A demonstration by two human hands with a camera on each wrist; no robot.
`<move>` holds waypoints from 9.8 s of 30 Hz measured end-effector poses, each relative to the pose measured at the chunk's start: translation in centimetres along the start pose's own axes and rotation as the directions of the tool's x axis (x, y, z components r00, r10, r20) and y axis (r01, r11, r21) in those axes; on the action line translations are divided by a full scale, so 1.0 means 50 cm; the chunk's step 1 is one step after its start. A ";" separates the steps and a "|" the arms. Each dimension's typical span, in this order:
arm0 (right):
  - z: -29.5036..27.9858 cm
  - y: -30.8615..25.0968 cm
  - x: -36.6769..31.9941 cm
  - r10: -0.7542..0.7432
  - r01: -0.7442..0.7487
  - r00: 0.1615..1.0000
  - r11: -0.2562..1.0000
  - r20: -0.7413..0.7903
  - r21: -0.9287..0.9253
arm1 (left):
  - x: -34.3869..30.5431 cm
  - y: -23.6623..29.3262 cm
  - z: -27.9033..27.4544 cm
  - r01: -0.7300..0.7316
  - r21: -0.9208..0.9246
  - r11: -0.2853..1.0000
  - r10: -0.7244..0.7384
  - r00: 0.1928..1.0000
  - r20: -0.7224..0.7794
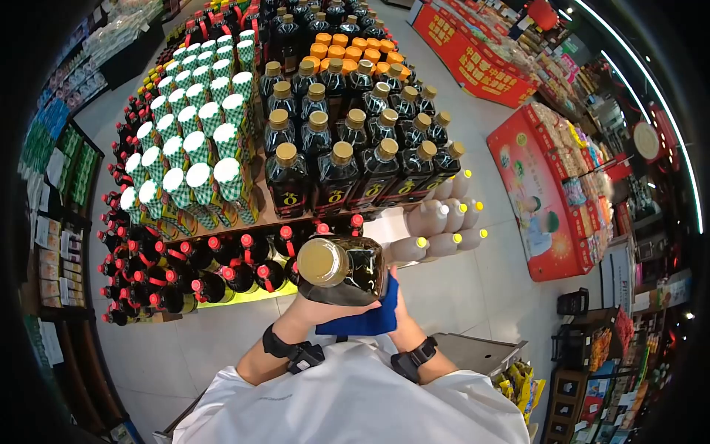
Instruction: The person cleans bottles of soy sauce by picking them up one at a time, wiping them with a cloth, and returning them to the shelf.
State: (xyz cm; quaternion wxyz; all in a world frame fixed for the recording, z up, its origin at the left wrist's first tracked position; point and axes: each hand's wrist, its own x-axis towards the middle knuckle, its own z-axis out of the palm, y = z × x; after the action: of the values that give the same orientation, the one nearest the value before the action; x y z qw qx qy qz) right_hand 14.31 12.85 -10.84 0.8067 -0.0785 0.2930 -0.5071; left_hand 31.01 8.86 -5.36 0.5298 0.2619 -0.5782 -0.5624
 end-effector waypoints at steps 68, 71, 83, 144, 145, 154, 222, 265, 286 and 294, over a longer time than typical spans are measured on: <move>-0.328 -0.562 0.048 -0.392 0.333 0.848 0.918 -0.356 -0.216 | 0.753 -0.043 -0.097 0.271 0.821 -0.503 -0.134 0.913 -0.384; -0.326 -0.561 0.043 -0.421 0.364 0.823 0.906 -0.381 -0.217 | 0.745 -0.072 -0.085 0.267 0.818 -0.509 -0.197 0.889 -0.413; -0.346 -0.545 0.013 -0.398 0.405 0.768 0.909 -0.502 -0.101 | 0.870 -0.022 -0.141 0.376 0.801 -0.466 -0.179 0.846 -0.502; -0.089 -0.325 0.049 0.331 -0.448 0.816 0.881 0.473 0.155 | 0.201 -0.009 0.239 -0.091 0.431 0.898 0.081 0.996 0.041; -0.076 -0.309 0.037 0.360 -0.467 0.821 0.870 0.442 0.158 | 0.164 -0.032 0.222 -0.009 0.418 0.908 0.014 1.000 -0.009; -0.144 -0.131 -0.026 -0.225 0.367 0.929 0.465 0.293 -0.806 | -0.045 -0.048 0.255 0.174 0.293 0.940 -0.097 0.961 -0.260; 0.130 -0.441 0.122 -0.029 0.428 0.823 0.688 0.567 -0.586 | 0.105 -0.104 0.258 0.420 0.017 0.907 -0.419 0.907 -0.040; -0.055 -0.165 0.049 0.232 -0.214 0.972 0.938 0.038 -0.273 | 0.118 0.131 0.076 -0.270 0.429 0.862 0.398 0.884 -0.244; -0.214 -0.406 -0.041 -0.087 0.090 0.996 0.922 0.024 -0.376 | 0.488 0.448 0.168 -0.328 0.909 -0.257 0.494 0.764 0.416; -0.332 -0.457 -0.087 -0.287 0.250 0.949 0.936 -0.127 -0.246 | 0.765 0.433 0.043 -0.264 0.883 -0.389 0.388 0.822 0.417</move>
State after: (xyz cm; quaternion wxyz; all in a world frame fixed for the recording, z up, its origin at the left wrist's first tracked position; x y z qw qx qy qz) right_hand -13.88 8.61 -12.97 0.6891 -0.1682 0.3998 -0.5805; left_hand 23.86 -19.74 27.30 0.2774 0.4086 -0.8133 0.3078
